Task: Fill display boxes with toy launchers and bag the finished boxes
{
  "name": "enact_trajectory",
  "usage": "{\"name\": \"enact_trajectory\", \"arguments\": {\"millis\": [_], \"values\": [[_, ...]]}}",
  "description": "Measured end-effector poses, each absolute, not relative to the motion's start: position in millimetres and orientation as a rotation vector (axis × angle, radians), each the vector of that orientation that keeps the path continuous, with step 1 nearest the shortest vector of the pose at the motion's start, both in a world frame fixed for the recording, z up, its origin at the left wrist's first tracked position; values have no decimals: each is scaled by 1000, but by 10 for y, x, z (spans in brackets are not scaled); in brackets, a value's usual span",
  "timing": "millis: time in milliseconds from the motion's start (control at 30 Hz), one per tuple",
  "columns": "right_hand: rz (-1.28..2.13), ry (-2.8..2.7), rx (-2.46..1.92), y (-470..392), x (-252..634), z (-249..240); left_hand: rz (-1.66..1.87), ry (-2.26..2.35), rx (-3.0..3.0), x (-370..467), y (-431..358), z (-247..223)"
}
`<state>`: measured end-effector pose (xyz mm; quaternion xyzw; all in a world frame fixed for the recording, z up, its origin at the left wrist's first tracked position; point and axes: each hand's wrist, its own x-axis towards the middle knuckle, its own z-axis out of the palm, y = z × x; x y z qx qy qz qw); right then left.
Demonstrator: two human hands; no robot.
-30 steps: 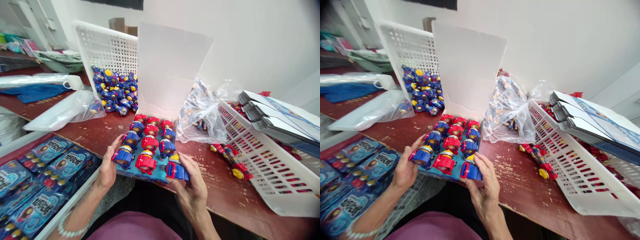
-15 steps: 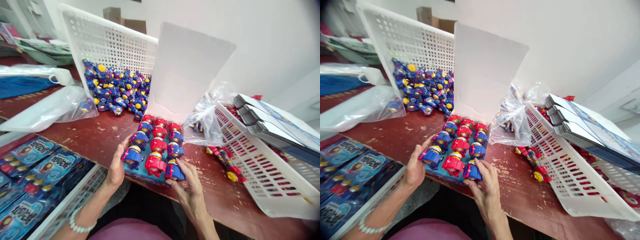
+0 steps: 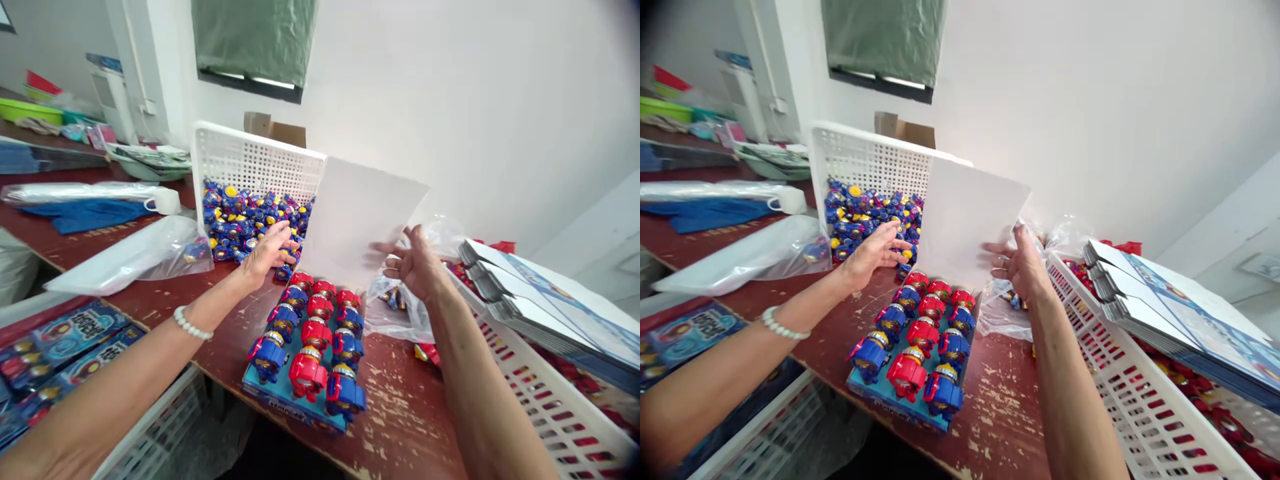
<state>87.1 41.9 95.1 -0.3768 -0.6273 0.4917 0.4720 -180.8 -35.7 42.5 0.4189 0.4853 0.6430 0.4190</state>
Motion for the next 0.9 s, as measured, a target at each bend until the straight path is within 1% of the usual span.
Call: {"name": "enact_trajectory", "arguments": {"millis": [100, 200, 267, 367, 433, 567, 667, 900], "values": [[1498, -1579, -858, 245, 855, 902, 1460, 984, 1013, -1831, -503, 582], [1582, -1599, -912, -143, 1015, 604, 1280, 751, 921, -1857, -805, 539], [1643, -1607, -925, -340, 1126, 447, 1221, 777, 879, -1843, -952, 487], [1743, -1609, -838, -422, 1179, 402, 1224, 883, 901, -1789, -968, 468], [1674, -1653, -837, -358, 1141, 456, 1305, 917, 1036, -1763, -853, 491], [1243, -1830, -884, -190, 1045, 539, 1463, 1006, 1353, -1789, -586, 522], [1145, -1921, -895, -181, 1059, 481, 1409, 1057, 1444, -1856, -579, 457], [892, -2065, -1019, -346, 1152, 149, 1185, 1298, 1806, -1988, -887, 217]]}}
